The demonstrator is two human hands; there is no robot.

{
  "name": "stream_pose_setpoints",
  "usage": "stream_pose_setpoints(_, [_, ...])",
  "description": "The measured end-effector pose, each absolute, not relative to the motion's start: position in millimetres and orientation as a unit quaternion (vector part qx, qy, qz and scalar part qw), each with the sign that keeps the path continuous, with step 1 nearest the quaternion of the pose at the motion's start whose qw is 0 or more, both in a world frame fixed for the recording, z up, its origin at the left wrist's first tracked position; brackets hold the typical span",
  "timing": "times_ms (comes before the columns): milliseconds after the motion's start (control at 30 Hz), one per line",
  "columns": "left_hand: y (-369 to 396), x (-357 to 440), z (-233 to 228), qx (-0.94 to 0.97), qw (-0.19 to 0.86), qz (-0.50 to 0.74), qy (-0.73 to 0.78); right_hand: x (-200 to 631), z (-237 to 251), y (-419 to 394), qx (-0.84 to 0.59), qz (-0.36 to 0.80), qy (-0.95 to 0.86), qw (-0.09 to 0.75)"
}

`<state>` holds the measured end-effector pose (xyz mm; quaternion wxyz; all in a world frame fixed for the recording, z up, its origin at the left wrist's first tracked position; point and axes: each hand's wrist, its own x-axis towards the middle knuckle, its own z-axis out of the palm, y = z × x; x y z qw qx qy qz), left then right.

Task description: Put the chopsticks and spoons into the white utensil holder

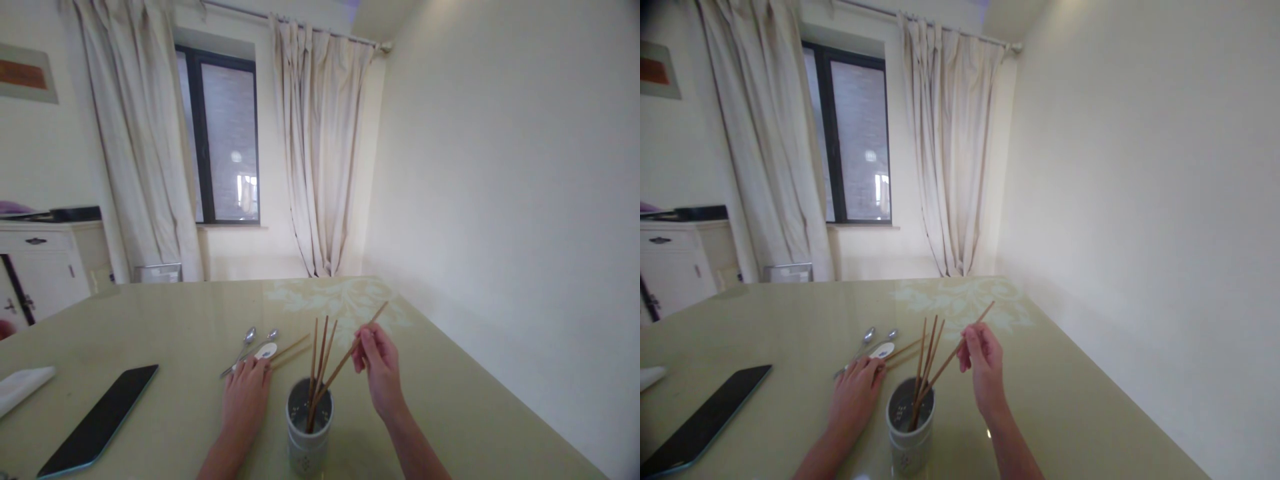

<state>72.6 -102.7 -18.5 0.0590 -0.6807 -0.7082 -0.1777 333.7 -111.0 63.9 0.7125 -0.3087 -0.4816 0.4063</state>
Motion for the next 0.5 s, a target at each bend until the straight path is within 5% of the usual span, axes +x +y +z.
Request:
stream_pose_setpoints(167, [-101, 72, -19, -0.680, 0.054, -0.181, -0.709, 309, 56, -122, -0.300, 0.471, -0.574, 0.599])
stream_pose_setpoints(333, [-100, 73, -19, -0.684, 0.048, -0.219, -0.694, 307, 53, -120, -0.301, 0.482, -0.558, 0.605])
stream_pose_setpoints(500, [-96, 79, -24, -0.671, -0.072, -0.339, -0.655, 306, 33, -105, -0.381, 0.459, -0.505, 0.624])
